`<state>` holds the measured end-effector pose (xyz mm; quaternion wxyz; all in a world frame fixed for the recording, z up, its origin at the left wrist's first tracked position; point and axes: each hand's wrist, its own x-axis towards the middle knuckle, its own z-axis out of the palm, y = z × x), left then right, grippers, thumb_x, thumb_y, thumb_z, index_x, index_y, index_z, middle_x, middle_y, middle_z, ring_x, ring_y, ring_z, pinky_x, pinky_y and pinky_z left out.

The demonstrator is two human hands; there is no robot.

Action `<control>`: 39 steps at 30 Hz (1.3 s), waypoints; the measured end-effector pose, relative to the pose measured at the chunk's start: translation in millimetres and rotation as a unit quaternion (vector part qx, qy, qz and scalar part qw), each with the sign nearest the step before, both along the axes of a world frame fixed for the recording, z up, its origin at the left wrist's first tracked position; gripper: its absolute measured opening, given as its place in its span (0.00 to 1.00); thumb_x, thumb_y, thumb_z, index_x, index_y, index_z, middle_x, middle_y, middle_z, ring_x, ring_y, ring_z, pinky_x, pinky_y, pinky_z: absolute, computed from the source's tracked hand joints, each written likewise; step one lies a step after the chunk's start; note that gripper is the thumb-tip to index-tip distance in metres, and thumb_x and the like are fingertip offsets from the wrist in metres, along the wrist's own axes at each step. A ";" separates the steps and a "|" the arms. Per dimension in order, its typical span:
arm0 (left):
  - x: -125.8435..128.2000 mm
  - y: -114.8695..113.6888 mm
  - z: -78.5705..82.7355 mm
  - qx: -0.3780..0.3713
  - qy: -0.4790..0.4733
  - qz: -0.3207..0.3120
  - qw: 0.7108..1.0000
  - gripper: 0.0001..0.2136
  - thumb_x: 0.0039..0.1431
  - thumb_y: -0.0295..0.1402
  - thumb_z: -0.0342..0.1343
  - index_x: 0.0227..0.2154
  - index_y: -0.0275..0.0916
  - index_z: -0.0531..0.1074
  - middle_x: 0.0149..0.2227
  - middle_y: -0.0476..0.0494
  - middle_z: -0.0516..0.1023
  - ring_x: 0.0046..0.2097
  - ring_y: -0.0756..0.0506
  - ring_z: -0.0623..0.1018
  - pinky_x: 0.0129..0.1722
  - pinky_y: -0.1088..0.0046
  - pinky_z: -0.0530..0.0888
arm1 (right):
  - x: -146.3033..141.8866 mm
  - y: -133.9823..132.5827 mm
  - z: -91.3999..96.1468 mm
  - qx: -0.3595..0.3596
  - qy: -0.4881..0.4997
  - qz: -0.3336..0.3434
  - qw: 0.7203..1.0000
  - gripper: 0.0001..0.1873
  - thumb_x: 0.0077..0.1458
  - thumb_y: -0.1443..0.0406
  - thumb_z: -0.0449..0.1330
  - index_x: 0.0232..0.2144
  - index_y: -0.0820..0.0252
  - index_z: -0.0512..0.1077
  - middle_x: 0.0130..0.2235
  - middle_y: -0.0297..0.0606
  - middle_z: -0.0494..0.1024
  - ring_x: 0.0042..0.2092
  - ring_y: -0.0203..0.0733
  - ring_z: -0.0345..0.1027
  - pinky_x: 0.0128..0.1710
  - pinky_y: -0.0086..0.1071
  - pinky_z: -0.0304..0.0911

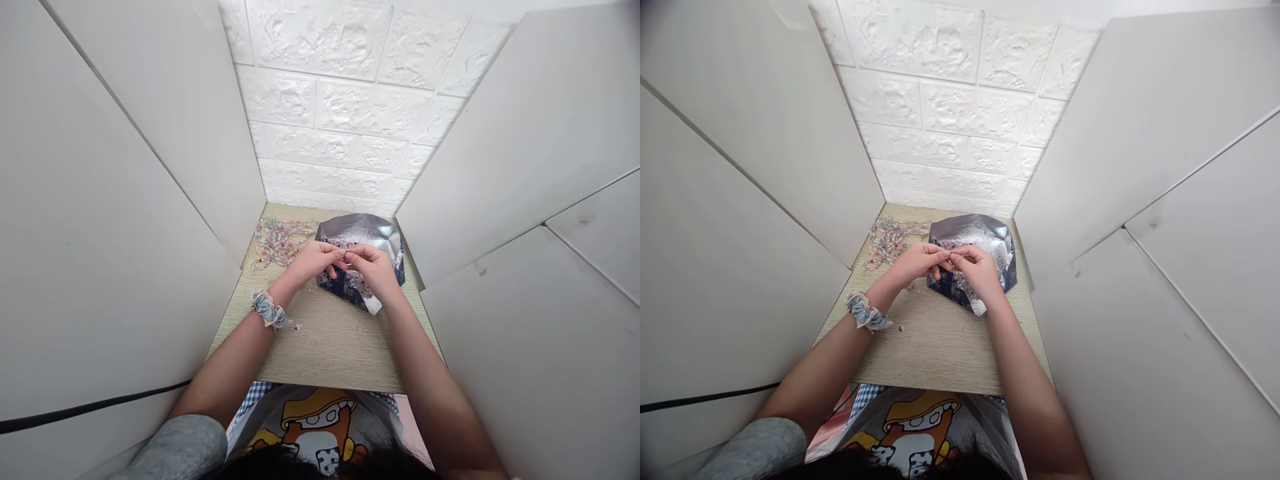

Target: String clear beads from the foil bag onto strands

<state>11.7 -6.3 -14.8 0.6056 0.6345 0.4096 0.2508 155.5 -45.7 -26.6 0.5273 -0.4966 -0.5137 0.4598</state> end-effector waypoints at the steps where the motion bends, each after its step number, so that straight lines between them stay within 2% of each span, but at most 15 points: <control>1: 0.0 -0.5 1.0 -0.003 -0.002 -0.001 1.000 0.15 0.47 0.42 0.51 0.28 0.33 0.72 0.29 0.42 0.76 0.18 0.56 0.68 0.15 0.82 0.57 | 0.4 0.1 -0.3 0.019 -0.007 -0.005 1.000 0.06 0.40 0.62 0.60 0.22 0.60 0.70 0.28 0.33 0.70 0.32 0.35 0.65 0.34 0.32 0.62; 7: 1.1 -5.9 8.9 -0.026 -0.013 -0.017 0.999 0.14 0.47 0.42 0.50 0.26 0.33 0.69 0.30 0.43 0.75 0.21 0.56 0.69 0.14 0.83 0.55 | 1.7 -1.3 2.7 0.083 -0.048 0.005 0.995 0.04 0.41 0.65 0.59 0.20 0.60 0.68 0.31 0.34 0.67 0.36 0.35 0.62 0.36 0.31 0.59; 13: 2.7 -14.5 21.5 -0.036 0.013 -0.006 0.999 0.15 0.48 0.43 0.48 0.27 0.35 0.68 0.27 0.46 0.73 0.20 0.56 0.68 0.14 0.82 0.53 | 1.0 -3.3 7.6 0.073 -0.098 0.018 0.992 0.05 0.43 0.63 0.57 0.21 0.58 0.67 0.36 0.35 0.65 0.39 0.36 0.61 0.36 0.31 0.59; 16: 1.8 -15.8 23.1 -0.038 0.016 -0.010 0.999 0.16 0.48 0.45 0.47 0.28 0.36 0.68 0.25 0.46 0.72 0.24 0.54 0.70 0.15 0.83 0.56 | 2.0 -3.5 7.6 0.070 -0.118 0.028 0.990 0.05 0.43 0.62 0.57 0.23 0.58 0.69 0.39 0.36 0.65 0.41 0.37 0.60 0.39 0.32 0.58; 21: -2.7 -12.7 16.5 -0.044 -0.016 -0.051 0.998 0.16 0.46 0.46 0.49 0.28 0.36 0.69 0.32 0.43 0.72 0.34 0.50 0.71 0.20 0.81 0.64 | 7.7 -3.2 7.4 0.088 -0.140 -0.008 0.986 0.05 0.43 0.62 0.57 0.23 0.58 0.69 0.40 0.36 0.65 0.44 0.39 0.59 0.40 0.33 0.57; 26: -4.2 -10.3 15.7 -0.011 -0.050 -0.064 0.997 0.13 0.46 0.42 0.50 0.24 0.35 0.70 0.30 0.45 0.72 0.33 0.52 0.70 0.32 0.77 0.67 | 12.6 -1.6 5.4 0.123 -0.141 -0.065 0.980 0.05 0.45 0.62 0.55 0.23 0.58 0.67 0.36 0.36 0.67 0.38 0.37 0.61 0.35 0.31 0.58; 29: -2.3 -9.7 15.8 0.024 -0.066 -0.037 0.997 0.12 0.46 0.39 0.50 0.23 0.35 0.70 0.28 0.46 0.72 0.33 0.52 0.70 0.38 0.76 0.66 | 11.5 -2.9 6.0 0.128 -0.214 -0.114 0.962 0.06 0.48 0.62 0.51 0.26 0.58 0.66 0.31 0.34 0.69 0.31 0.35 0.60 0.33 0.30 0.57; 31: -0.7 -9.4 14.9 0.021 -0.074 -0.014 0.997 0.11 0.46 0.38 0.50 0.23 0.35 0.70 0.28 0.46 0.72 0.33 0.52 0.70 0.38 0.76 0.66 | 10.0 -4.6 7.4 0.126 -0.279 -0.132 0.943 0.06 0.49 0.63 0.49 0.27 0.57 0.65 0.28 0.33 0.69 0.29 0.35 0.60 0.32 0.30 0.55; 35: 0.4 -8.4 13.9 -0.021 -0.054 0.046 0.997 0.08 0.44 0.33 0.48 0.20 0.34 0.69 0.25 0.47 0.70 0.25 0.55 0.65 0.24 0.79 0.63 | 10.2 -6.6 9.5 0.123 -0.368 -0.117 0.914 0.08 0.51 0.64 0.47 0.27 0.57 0.65 0.30 0.34 0.70 0.31 0.36 0.61 0.33 0.30 0.53; 37: -0.6 -7.7 15.3 -0.027 -0.018 0.076 0.997 0.07 0.42 0.31 0.47 0.17 0.34 0.66 0.18 0.50 0.64 0.19 0.56 0.58 0.17 0.79 0.55 | 13.1 -7.0 8.8 0.102 -0.420 -0.101 0.896 0.08 0.50 0.64 0.47 0.26 0.58 0.65 0.31 0.36 0.70 0.32 0.37 0.61 0.34 0.32 0.52; 39: -1.8 -7.2 17.6 -0.033 0.003 0.093 0.995 0.06 0.41 0.30 0.46 0.14 0.35 0.63 0.13 0.53 0.56 0.16 0.57 0.52 0.15 0.79 0.49 | 17.3 -7.5 7.0 0.071 -0.485 -0.089 0.867 0.08 0.48 0.65 0.48 0.25 0.59 0.66 0.31 0.37 0.71 0.33 0.39 0.61 0.37 0.34 0.49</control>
